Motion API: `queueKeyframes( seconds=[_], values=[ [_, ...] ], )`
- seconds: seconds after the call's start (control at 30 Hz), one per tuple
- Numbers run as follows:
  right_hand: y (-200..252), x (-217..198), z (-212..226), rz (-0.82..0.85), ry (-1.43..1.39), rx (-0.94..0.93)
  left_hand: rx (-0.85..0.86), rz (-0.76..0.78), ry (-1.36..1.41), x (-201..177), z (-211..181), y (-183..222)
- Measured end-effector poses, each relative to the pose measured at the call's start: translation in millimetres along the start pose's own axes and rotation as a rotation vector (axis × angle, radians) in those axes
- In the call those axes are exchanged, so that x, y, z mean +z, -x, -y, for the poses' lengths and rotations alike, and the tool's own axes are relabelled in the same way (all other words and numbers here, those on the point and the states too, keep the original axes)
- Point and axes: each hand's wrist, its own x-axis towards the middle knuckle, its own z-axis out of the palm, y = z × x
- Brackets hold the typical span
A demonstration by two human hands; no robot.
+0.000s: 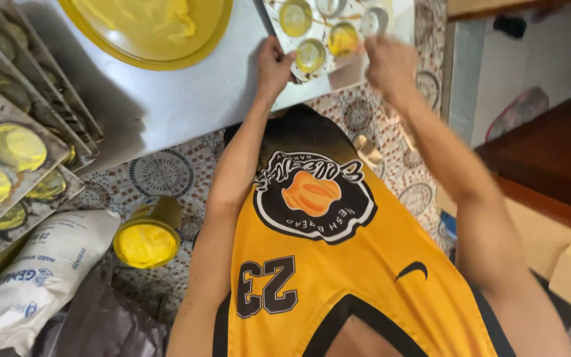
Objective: Greasing small baking molds in a tray using a brush and yellow fat
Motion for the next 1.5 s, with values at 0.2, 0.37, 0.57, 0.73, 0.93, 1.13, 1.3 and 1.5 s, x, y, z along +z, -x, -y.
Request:
queueKeyframes(
  seconds=[0.2,0.37,0.57,0.73,0.93,1.13,1.3,1.5],
  values=[
    [6.1,-66.2,38.0,0.215,-0.182,0.158,-0.005,-0.044,-0.127,-0.7,-19.7,9.9],
    [11.5,-60.7,28.9,0.386,-1.112,0.691,-0.068,0.008,-0.129,-3.9,-31.9,14.0],
    [8.6,-38.6,32.6,0.145,-0.185,0.378,-0.054,0.026,-0.125,-3.3,-32.9,10.6],
    [18.4,-58.6,28.4,0.159,-0.258,0.098,-0.105,-0.006,-0.064,-2.3,-33.2,13.5],
    [-4.4,-14.0,10.6,0.244,0.315,-0.126,0.047,-0.074,-0.154,0.2,8.1,3.6],
    [-15.0,-74.3,53.4,0.415,0.046,0.138,-0.034,-0.06,-0.042,0.9,-22.9,15.2],
    [-16.2,-81.1,32.5,0.437,-0.813,0.559,0.111,-0.06,-0.039,-0.6,12.7,-1.9],
    [25.3,-61.2,-20.7,0.151,-1.348,0.682,0.156,-0.09,-0.094,-6.8,41.9,-8.1]
  ],
)
